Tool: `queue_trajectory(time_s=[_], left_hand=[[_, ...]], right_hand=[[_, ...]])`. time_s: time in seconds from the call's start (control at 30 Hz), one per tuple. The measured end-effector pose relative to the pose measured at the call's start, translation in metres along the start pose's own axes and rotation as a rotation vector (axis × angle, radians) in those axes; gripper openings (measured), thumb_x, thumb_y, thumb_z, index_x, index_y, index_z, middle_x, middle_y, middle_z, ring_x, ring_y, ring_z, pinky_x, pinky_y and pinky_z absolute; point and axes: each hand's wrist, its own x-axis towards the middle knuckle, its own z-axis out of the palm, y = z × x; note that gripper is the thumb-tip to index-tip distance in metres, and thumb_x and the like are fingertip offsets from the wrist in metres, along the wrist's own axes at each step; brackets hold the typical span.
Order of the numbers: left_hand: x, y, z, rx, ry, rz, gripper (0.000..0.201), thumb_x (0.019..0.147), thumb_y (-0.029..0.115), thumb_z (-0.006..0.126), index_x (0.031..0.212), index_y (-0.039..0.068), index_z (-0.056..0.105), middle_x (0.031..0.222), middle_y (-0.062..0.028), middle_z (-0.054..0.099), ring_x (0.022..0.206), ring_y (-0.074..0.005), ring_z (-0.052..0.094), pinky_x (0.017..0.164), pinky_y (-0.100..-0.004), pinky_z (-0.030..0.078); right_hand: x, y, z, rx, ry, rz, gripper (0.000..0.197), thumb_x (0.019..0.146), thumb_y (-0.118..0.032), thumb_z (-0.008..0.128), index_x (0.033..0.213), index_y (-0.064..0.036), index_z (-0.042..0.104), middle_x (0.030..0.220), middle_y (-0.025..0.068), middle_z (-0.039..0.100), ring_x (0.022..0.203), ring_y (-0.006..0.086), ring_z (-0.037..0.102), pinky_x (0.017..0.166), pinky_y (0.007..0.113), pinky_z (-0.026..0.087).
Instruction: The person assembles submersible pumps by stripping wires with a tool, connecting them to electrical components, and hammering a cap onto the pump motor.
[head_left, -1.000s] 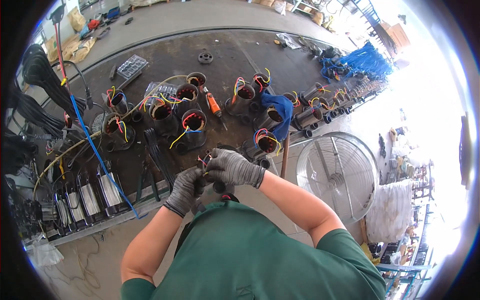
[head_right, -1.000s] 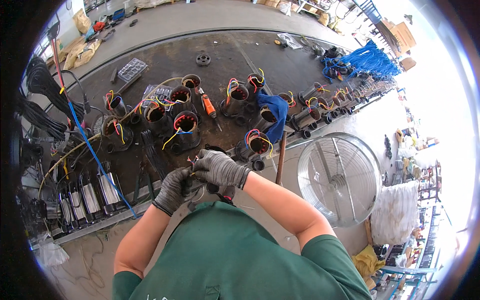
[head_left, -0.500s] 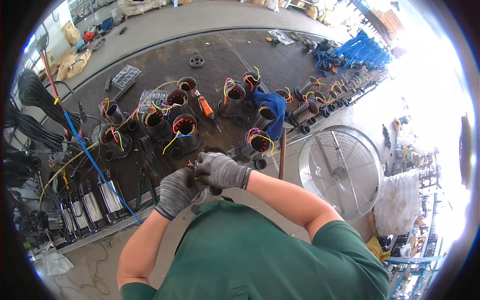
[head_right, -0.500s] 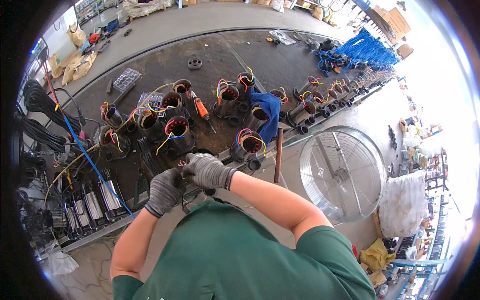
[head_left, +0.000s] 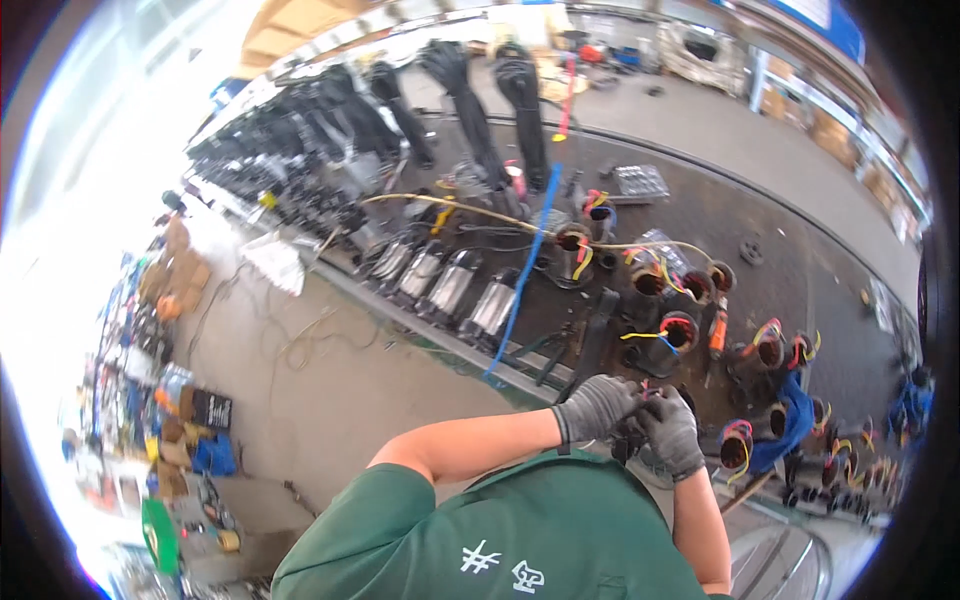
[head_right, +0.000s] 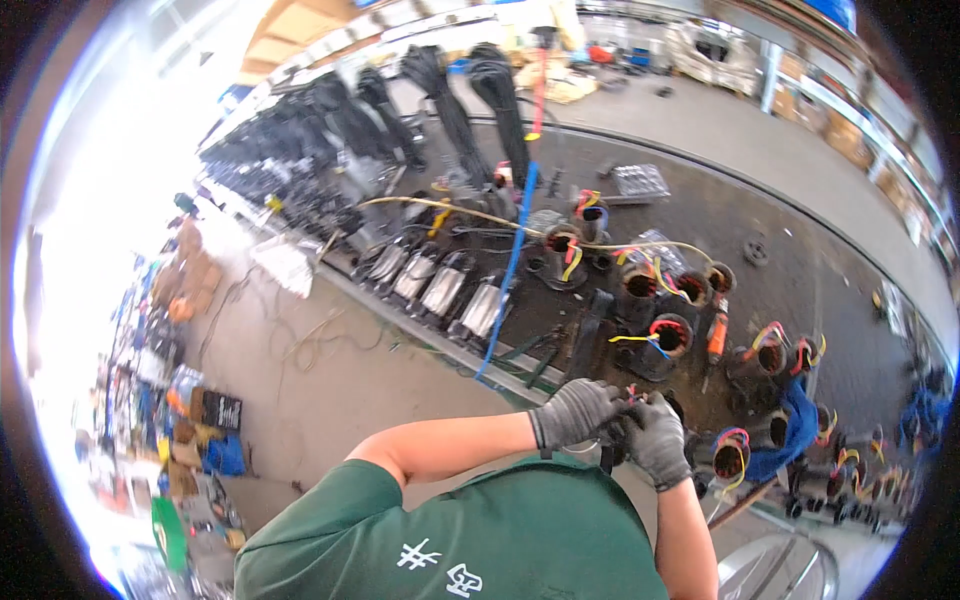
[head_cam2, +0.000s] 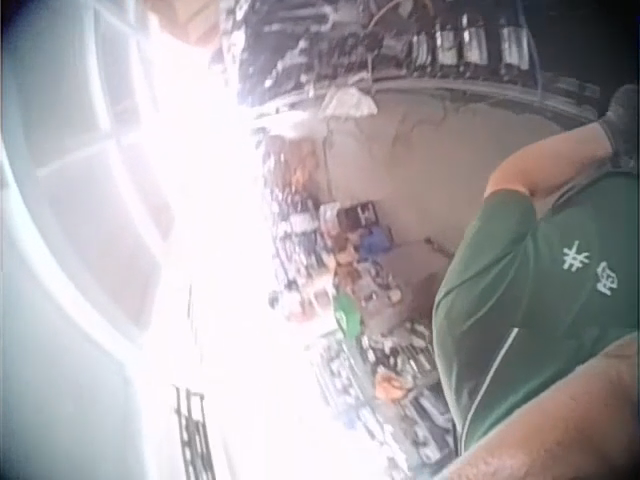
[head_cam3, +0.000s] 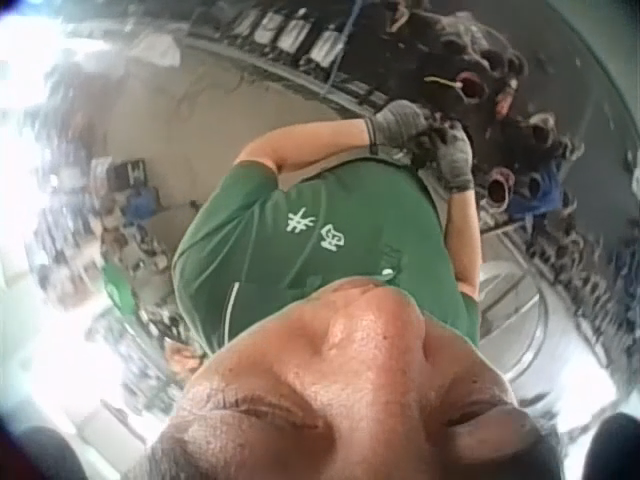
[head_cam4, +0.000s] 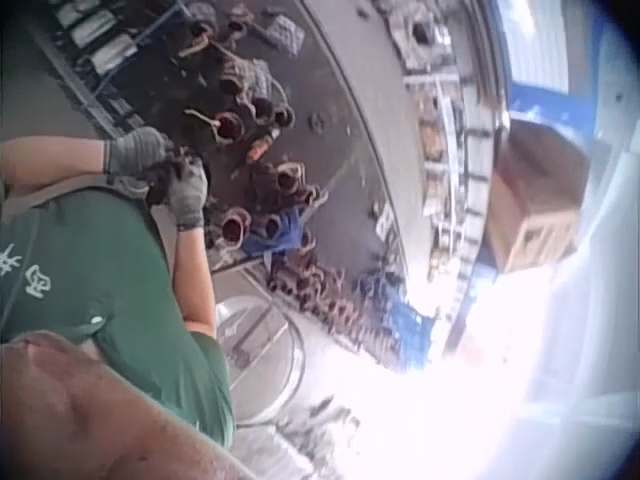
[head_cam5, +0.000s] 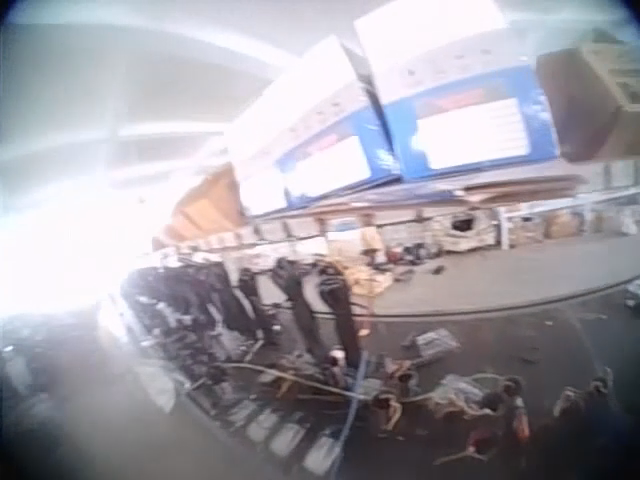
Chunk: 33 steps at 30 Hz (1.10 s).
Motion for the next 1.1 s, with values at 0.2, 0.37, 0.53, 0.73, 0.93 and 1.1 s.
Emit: queue_trajectory(time_s=[0.2,0.37,0.53,0.73,0.93,1.1], left_hand=[[-0.010,-0.001,-0.028,0.038,-0.051,-0.051,0.034,0.088,0.023,0.069,0.120,0.010,0.070,0.098,-0.0131,0.069,0.093,-0.0337,0.073,0.080,-0.0470,0.058],[-0.086,-0.062,-0.027,-0.271,0.247,-0.392,0.022,0.092,0.021,0.071,0.111,0.010,0.072,0.105,-0.0136,0.072,0.098,-0.0376,0.071,0.083,-0.0480,0.057],[-0.177,-0.148,-0.039,-0.242,0.337,-0.658,0.018,0.096,0.022,0.069,0.101,0.005,0.072,0.094,-0.0183,0.072,0.092,-0.0413,0.070,0.080,-0.0494,0.056],[-0.219,-0.358,-0.080,-0.181,0.690,-0.904,0.018,0.095,0.021,0.068,0.098,0.005,0.075,0.096,-0.0235,0.074,0.090,-0.0439,0.072,0.084,-0.0494,0.057],[-0.245,-0.646,-0.105,-0.702,1.125,-1.220,0.026,0.098,0.016,0.056,0.112,0.002,0.073,0.113,-0.0247,0.075,0.109,-0.0407,0.071,0.096,-0.0467,0.053],[-0.190,-0.717,-0.133,-0.019,0.440,-1.365,0.044,0.102,0.033,0.048,0.123,0.007,0.076,0.125,-0.0223,0.075,0.116,-0.0422,0.071,0.097,-0.0520,0.057]], right_hand=[[0.009,0.016,0.006,-0.075,0.019,-0.025,0.023,0.084,-0.027,0.079,0.096,-0.0069,0.080,0.101,0.0209,0.068,0.092,0.0417,0.067,0.082,0.051,0.054],[0.015,0.008,-0.001,0.020,0.025,-0.074,0.025,0.086,-0.029,0.079,0.095,-0.0061,0.080,0.097,0.0216,0.067,0.093,0.0417,0.066,0.082,0.052,0.053],[0.009,-0.013,-0.018,0.030,-0.023,-0.091,0.025,0.084,-0.029,0.081,0.090,-0.0041,0.080,0.093,0.0220,0.066,0.090,0.0414,0.065,0.082,0.052,0.052],[-0.004,0.015,0.002,-0.012,0.021,-0.025,0.017,0.078,-0.016,0.076,0.087,-0.0020,0.076,0.094,0.0233,0.063,0.088,0.0414,0.062,0.079,0.050,0.050],[0.016,0.004,0.016,-0.025,0.111,0.211,0.016,0.078,-0.016,0.071,0.082,-0.0005,0.072,0.089,0.0235,0.063,0.089,0.0415,0.060,0.086,0.050,0.049],[0.015,-0.007,0.018,-0.096,0.075,0.399,0.019,0.077,-0.015,0.071,0.087,0.0015,0.073,0.097,0.0235,0.064,0.095,0.0387,0.061,0.088,0.047,0.048]])
